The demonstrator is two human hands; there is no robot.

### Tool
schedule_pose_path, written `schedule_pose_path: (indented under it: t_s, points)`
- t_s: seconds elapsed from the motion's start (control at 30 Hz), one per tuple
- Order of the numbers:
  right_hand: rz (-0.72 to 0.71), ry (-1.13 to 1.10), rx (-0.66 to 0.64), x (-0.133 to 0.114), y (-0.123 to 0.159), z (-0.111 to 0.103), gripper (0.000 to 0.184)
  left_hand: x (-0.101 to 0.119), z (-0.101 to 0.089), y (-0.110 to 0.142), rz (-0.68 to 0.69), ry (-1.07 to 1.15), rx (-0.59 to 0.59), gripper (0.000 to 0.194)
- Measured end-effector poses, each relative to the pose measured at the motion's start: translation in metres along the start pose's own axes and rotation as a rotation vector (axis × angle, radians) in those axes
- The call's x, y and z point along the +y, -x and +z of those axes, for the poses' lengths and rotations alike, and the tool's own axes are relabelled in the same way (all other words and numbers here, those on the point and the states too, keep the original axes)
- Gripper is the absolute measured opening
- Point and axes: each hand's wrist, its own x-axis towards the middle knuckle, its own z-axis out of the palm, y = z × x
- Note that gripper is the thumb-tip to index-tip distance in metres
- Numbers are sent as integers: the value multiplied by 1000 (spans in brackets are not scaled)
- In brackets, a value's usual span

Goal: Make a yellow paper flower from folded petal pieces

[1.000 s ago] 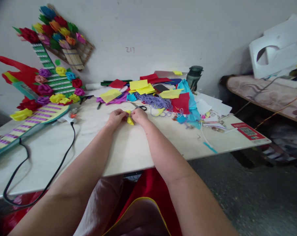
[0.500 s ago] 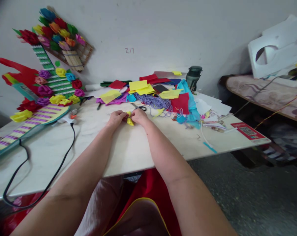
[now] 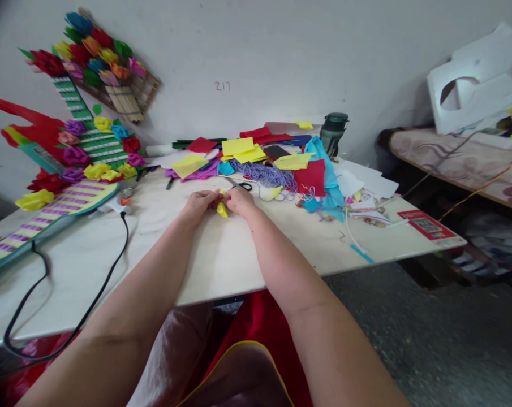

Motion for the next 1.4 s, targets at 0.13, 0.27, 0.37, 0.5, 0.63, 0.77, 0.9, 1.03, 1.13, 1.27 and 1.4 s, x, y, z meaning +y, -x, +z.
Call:
schedule_pose_path:
  t_s: [0.13,0.27,0.37,0.5,0.63,0.77,0.9,1.03,1.13,1.27,1.4]
  points:
    - [23,2,-3,-1,1,-1,22,1,2,2,-11,-69,34,34]
    - [15,1,-9,-1,1,-1,22,3,2,3,-46,-58,26,43]
    - [15,-9,-11,1,0,-1,21,3,2,2,-45,-86,13,47]
    - [10,-18,-12,2,-2,-1,20,4,2,2,-7,-163,-16,47]
    - [-3,-27,9,3,-1,-1,21,2,1,1,41,-155,-41,49]
    - [10,-56,43,4,-2,-1,19,0,-2,0,37,-78,-62,51]
    - [35,-142,79,5,-4,1,17,1,-2,3,9,29,-64,51]
    - [54,-269,129,6,-6,3,15,3,-1,6,3,126,-67,51]
    - [61,-339,142,8,-7,3,13,3,3,5,2,176,-54,50]
    - [58,-385,129,10,-6,1,11,3,7,4,-9,201,-48,48]
    - [17,-357,135,14,-5,-3,8,3,9,2,-23,163,-20,47]
